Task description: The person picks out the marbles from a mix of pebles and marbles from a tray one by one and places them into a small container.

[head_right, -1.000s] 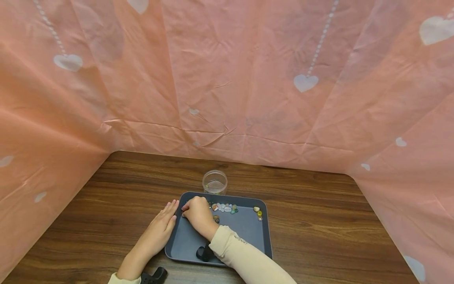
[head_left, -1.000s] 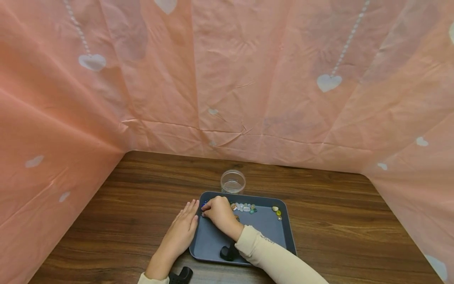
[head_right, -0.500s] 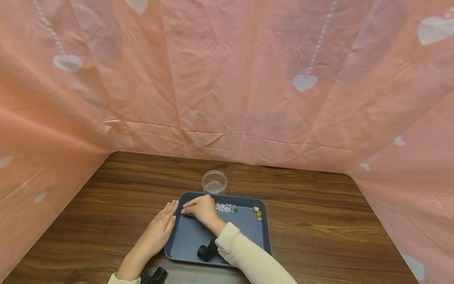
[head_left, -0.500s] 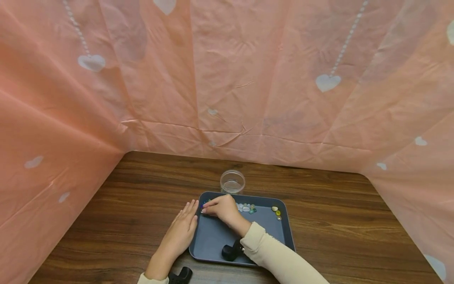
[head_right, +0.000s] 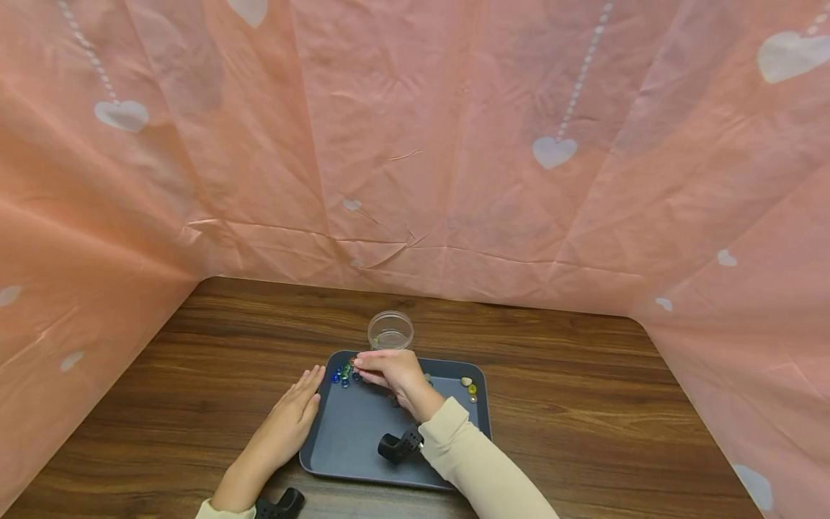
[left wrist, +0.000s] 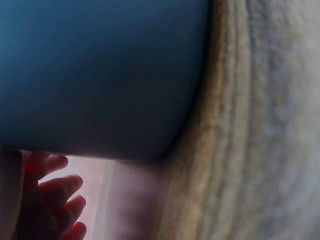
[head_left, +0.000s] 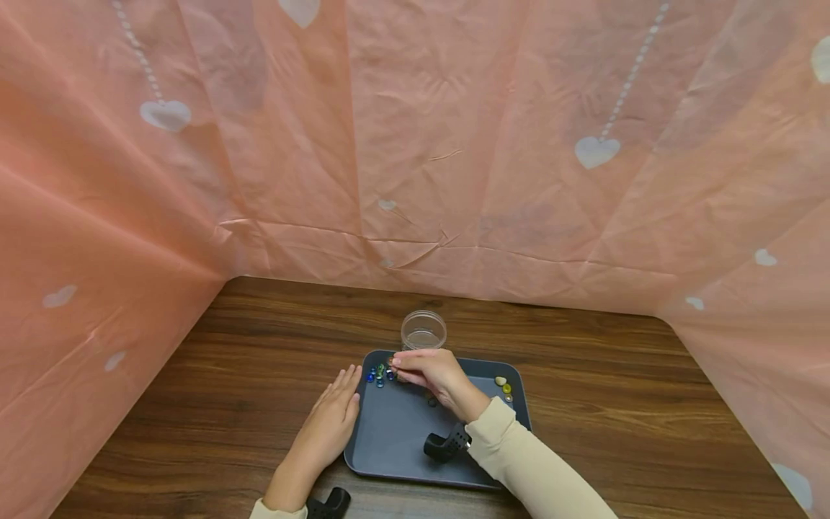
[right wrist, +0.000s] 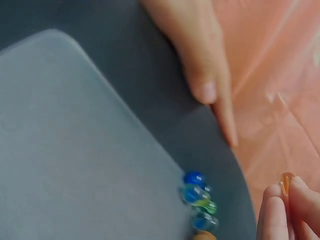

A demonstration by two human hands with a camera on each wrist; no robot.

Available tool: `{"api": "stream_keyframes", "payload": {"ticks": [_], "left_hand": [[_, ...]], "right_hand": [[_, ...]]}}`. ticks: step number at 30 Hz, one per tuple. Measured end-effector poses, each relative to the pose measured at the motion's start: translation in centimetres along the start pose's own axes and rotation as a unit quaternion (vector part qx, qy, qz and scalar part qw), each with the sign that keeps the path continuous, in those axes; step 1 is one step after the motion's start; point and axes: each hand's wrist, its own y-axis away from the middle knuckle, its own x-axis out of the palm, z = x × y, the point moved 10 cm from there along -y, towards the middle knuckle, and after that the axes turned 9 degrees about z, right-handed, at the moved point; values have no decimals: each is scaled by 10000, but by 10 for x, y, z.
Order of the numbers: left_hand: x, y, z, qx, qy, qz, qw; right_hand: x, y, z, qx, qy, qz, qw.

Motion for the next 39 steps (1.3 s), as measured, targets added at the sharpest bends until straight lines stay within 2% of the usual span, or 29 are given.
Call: {"api": "stream_keyframes", "payload": {"ticks": [10, 14, 17, 21, 23, 24, 26, 28, 30, 32, 36, 39], "left_hand": [[-1, -1, 1, -35, 33, 1, 10000], [-1, -1, 0, -12, 53, -11, 10000], [0, -1, 1, -5, 59, -7, 10000], [0, -1, 2, -8, 55, -29, 10000], [0, -1, 3, -18, 59, -63, 10000], [0, -1, 3, -16, 69, -76, 9999], [-1, -1, 4, -17, 65, -102, 9999], [-1, -1, 4, -36, 64, -93, 9999], [0, -2, 4, -34, 61, -55, 10000], [1, -1, 3, -14, 38, -31, 10000], [2, -1, 2, -34, 53, 12, 10000], [2, -1, 2, -47, 77, 17, 10000]], "right_hand": [[-29, 4, 29, -197, -197, -295, 9992], [-42, 4, 37, -262, -95, -528, 9982], [-50, 4, 43, -324, 258, -710, 9966], [-55, 3, 56, -561, 1151, -912, 9876], [-55, 3, 67, -793, 1953, -1084, 9715], [-53, 4, 74, -941, 2428, -1185, 9582], [-49, 4, 86, -1173, 3382, -1402, 9231], [-43, 4, 95, -1357, 4210, -1559, 8832], [-37, 2, 100, -1467, 4707, -1577, 8556], [-32, 0, 100, -1499, 4983, -1517, 8404], [-24, -3, 100, -1624, 5571, -1390, 8025], [-20, -5, 99, -1689, 5881, -1329, 7797]]}}
